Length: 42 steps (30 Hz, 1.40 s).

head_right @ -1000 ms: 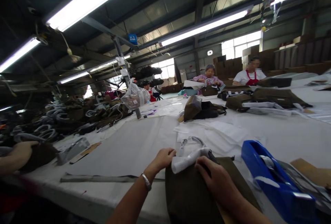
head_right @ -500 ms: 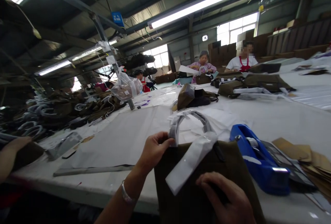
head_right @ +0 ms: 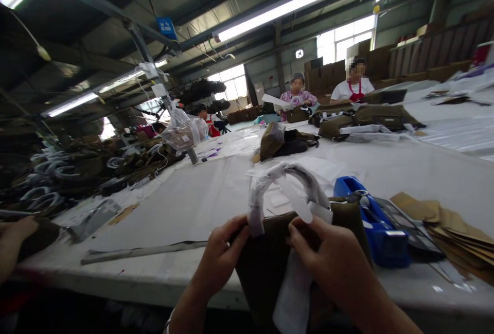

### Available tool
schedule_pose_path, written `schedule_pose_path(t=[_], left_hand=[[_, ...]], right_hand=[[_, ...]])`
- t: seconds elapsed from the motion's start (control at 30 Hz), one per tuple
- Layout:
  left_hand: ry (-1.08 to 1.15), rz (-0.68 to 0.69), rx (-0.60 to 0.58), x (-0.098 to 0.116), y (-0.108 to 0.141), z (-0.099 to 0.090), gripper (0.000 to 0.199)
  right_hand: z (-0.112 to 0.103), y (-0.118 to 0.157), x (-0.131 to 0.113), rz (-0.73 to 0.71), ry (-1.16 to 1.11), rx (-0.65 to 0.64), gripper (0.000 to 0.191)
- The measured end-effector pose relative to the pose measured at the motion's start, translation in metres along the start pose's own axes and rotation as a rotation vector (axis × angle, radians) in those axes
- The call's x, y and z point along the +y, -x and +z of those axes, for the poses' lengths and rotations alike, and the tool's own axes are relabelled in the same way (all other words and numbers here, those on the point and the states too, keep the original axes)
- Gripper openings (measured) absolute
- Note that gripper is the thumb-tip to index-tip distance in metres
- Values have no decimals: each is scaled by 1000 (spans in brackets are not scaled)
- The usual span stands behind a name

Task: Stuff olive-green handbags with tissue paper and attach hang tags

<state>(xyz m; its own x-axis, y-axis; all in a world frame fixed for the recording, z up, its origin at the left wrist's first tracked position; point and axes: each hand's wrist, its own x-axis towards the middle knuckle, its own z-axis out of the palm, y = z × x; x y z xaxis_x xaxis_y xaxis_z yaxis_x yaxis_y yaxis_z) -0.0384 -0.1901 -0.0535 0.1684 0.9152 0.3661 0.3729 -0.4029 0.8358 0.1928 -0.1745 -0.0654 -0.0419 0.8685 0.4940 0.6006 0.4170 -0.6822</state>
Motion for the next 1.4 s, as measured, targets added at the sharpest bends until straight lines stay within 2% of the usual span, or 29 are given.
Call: schedule_pose_path(t=[0.07, 0.17, 0.3, 0.37, 0.53, 0.63, 0.73, 0.83, 0.93, 1.03, 1.17, 1.3, 1.4], left_hand=[[67, 43, -36, 0, 1, -4, 35], [105, 110, -69, -2, 1, -6, 48], [16, 180, -137, -4, -2, -6, 48], [-90, 189, -127, -4, -4, -6, 45], [-446, 210, 2, -5, -4, -10, 27], [-654, 244, 118, -7, 1, -12, 17], [-713, 249, 268, -10, 10, -13, 12], [-620, 226, 408, -13, 19, -11, 8], [-377, 147, 470, -11, 23, -6, 8], [-66, 110, 429, -5, 22, 5, 11], [276, 52, 267, -1, 18, 24, 15], [356, 17, 224, -1, 17, 35, 18], [339, 15, 246, 0, 16, 37, 21]], right_hand=[[3, -2, -2, -60, 100, -13, 22], [8, -2, -11, -124, 154, -128, 22], [15, -7, -19, -158, 43, -246, 28], [16, -11, -20, -150, -25, -277, 29], [3, -17, -17, -104, -126, -372, 29], [-13, -11, -13, -44, -204, -438, 37], [-24, 1, -7, 9, -306, -474, 41], [-26, 10, -2, 1, -330, -414, 37], [-18, 14, -1, -68, -281, -361, 37], [-6, 20, -3, -201, -166, -254, 39], [-3, 34, -1, -317, 81, -32, 44], [-18, 42, -2, -376, 320, 149, 49], [-16, 41, -5, -416, 367, 211, 49]])
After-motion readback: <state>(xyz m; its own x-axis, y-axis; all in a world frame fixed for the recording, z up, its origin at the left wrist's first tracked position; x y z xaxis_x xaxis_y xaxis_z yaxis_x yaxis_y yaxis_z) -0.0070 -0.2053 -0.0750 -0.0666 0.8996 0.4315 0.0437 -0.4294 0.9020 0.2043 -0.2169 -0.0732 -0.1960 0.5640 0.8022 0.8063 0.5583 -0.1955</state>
